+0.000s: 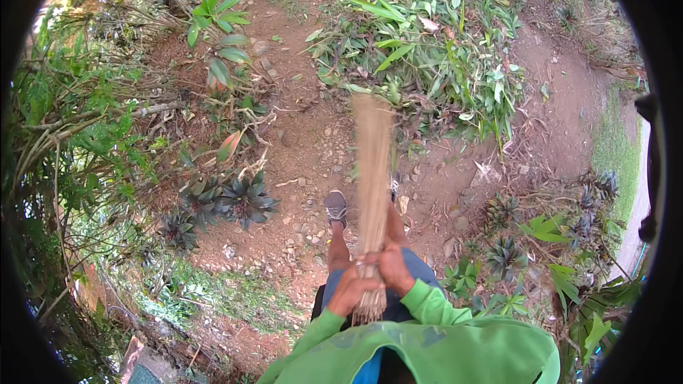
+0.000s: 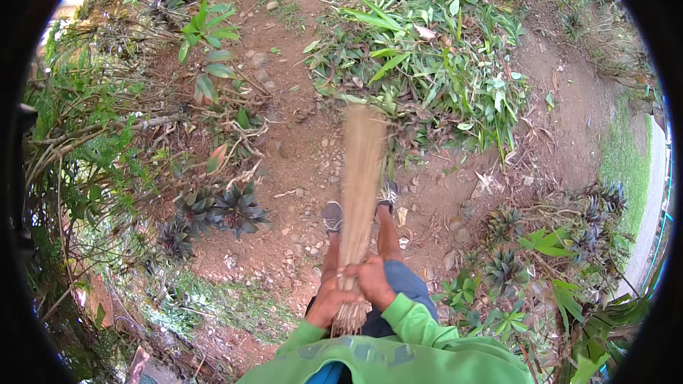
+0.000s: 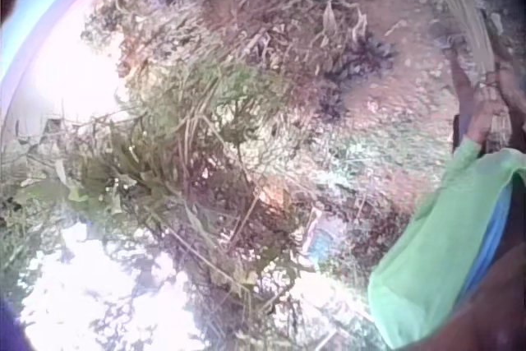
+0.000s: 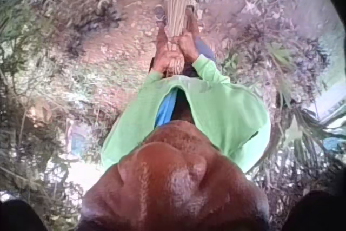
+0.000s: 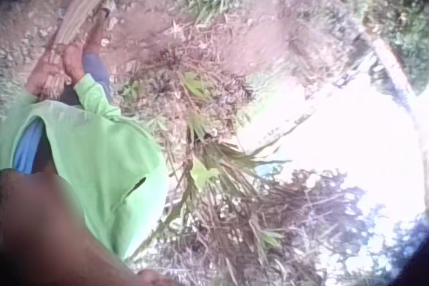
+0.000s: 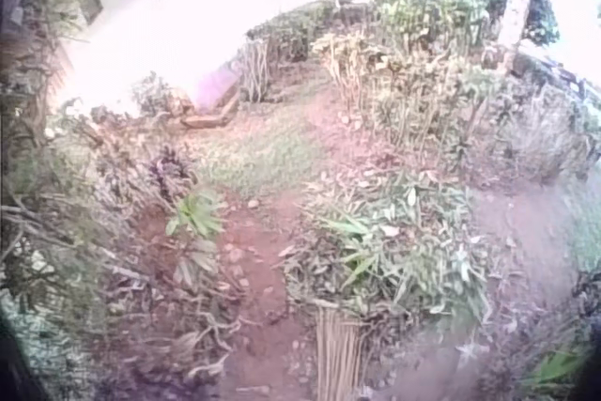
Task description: The person sweeps a yard with a traditional broom, moving across grass and dirt areas to gather dry leaves and debris. They also pick up weeds and branches by hand and place them aside while continuing to sweep.
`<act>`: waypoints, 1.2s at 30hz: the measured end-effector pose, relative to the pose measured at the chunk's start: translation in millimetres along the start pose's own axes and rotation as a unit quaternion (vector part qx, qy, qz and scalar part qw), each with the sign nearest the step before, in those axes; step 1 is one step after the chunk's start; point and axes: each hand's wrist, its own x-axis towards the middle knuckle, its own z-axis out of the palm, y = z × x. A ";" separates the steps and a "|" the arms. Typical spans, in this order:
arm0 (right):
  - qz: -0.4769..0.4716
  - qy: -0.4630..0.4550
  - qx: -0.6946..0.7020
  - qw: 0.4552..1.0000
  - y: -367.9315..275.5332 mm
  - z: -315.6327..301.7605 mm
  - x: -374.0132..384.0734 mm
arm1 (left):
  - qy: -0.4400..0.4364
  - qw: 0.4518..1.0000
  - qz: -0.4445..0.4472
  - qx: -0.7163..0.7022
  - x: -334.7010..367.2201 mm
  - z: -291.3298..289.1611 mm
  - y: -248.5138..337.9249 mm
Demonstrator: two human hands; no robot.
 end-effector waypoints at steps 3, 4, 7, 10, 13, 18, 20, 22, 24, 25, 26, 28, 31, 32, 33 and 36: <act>-0.114 -0.074 -0.252 0.958 19.2 15.5 42.1 | 0.141 0.987 -0.005 -0.075 17.8 -25.2 -26.8; -0.232 -0.083 -0.380 0.892 44.0 13.0 86.5 | 0.170 0.980 -0.018 -0.104 35.0 -37.4 -30.2; -0.336 -0.130 -0.449 0.818 55.9 -8.7 204.1 | 0.120 0.981 -0.096 -0.118 122.8 -68.9 3.6; -0.108 -0.020 -0.317 0.942 12.5 -0.7 179.5 | 0.037 0.994 -0.101 -0.013 160.8 -83.0 -1.1; -0.095 0.039 -0.202 0.974 7.7 -31.6 128.1 | 0.019 0.984 -0.038 0.173 140.2 -48.5 -6.4; 0.136 -0.042 0.190 0.971 -33.9 -18.9 6.5 | -0.120 0.962 -0.078 0.233 27.2 -11.7 32.8; 0.178 -0.091 0.223 0.954 -33.1 -20.5 -13.8 | -0.159 0.941 -0.019 0.299 1.0 -2.9 50.0; 0.189 -0.133 0.237 0.944 -38.8 -19.4 -23.2 | -0.124 0.940 -0.028 0.316 -19.5 16.4 80.9; 0.220 -0.135 0.236 0.937 -53.8 -14.6 -21.4 | -0.093 0.944 -0.031 0.314 -26.5 26.1 102.4; 0.236 -0.136 0.235 0.933 -64.8 -9.3 -19.3 | -0.081 0.948 -0.029 0.306 -26.6 28.4 110.3; 0.222 -0.138 0.243 0.934 -78.0 -4.0 -18.2 | -0.069 0.952 -0.026 0.297 -25.6 28.9 117.9; 0.197 -0.135 0.263 0.935 -131.1 18.9 -30.0 | -0.016 0.923 -0.023 0.383 -19.8 22.2 133.8; 0.167 -0.147 0.284 0.933 -190.8 49.2 -24.5 | -0.005 0.928 0.055 0.369 -11.7 25.3 176.6; 0.151 -0.154 0.290 0.933 -208.1 57.0 -18.4 | 0.002 0.925 0.051 0.377 -4.3 24.8 192.2; 0.137 -0.182 0.272 0.935 -222.7 62.6 -5.8 | 0.011 0.921 0.048 0.386 -0.5 26.7 218.1; 0.092 -0.156 0.344 0.921 -245.5 97.4 43.8 | 0.061 0.929 0.143 0.334 13.0 12.1 261.5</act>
